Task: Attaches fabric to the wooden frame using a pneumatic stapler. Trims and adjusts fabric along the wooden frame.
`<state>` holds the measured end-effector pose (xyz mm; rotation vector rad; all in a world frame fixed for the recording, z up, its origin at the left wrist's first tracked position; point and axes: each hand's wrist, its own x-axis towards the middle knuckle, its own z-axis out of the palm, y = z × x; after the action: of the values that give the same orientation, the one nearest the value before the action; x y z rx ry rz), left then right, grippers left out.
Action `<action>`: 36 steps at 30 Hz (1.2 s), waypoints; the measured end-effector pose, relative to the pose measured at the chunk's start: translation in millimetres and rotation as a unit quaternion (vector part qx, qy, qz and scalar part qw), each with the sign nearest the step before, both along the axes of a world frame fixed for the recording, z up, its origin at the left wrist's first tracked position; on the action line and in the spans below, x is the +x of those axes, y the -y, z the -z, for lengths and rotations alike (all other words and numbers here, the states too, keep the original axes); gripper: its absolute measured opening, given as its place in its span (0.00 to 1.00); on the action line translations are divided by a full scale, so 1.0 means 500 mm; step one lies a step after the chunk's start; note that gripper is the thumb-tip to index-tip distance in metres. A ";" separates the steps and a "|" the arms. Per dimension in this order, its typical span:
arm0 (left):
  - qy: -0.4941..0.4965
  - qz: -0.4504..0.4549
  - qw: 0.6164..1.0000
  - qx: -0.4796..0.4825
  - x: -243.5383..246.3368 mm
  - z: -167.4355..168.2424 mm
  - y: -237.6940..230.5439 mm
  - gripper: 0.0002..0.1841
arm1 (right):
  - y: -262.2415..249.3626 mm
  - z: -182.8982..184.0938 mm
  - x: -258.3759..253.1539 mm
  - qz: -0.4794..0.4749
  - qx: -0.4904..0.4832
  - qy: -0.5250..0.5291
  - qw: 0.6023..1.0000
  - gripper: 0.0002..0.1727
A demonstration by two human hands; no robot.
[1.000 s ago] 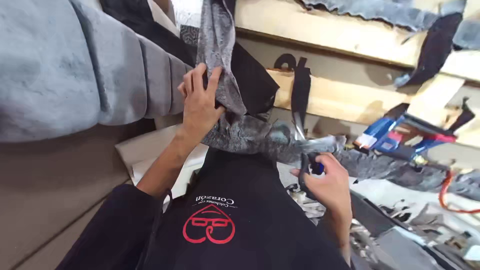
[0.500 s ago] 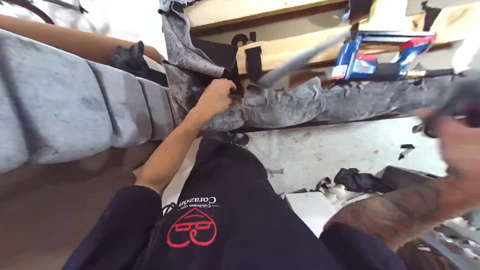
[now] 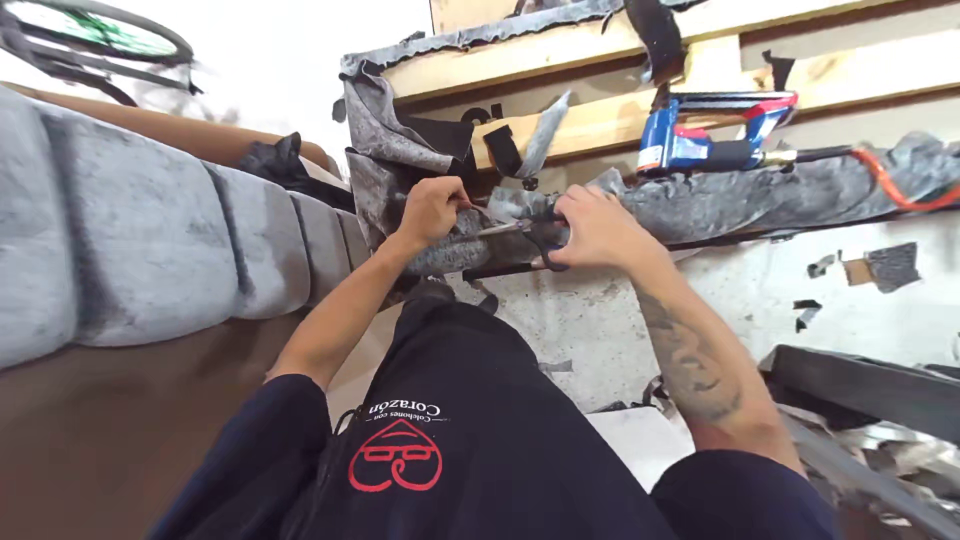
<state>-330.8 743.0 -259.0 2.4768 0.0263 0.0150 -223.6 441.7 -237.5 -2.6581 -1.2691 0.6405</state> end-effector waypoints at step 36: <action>0.003 0.143 0.982 -0.126 0.071 -0.119 -0.053 0.03 | -0.223 -0.007 -0.027 -0.039 -0.012 -0.103 0.994 0.27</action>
<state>-295.5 769.4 -199.3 2.2051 -0.3116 -0.0970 -237.2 553.2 -234.2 -2.4915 -1.3192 0.9204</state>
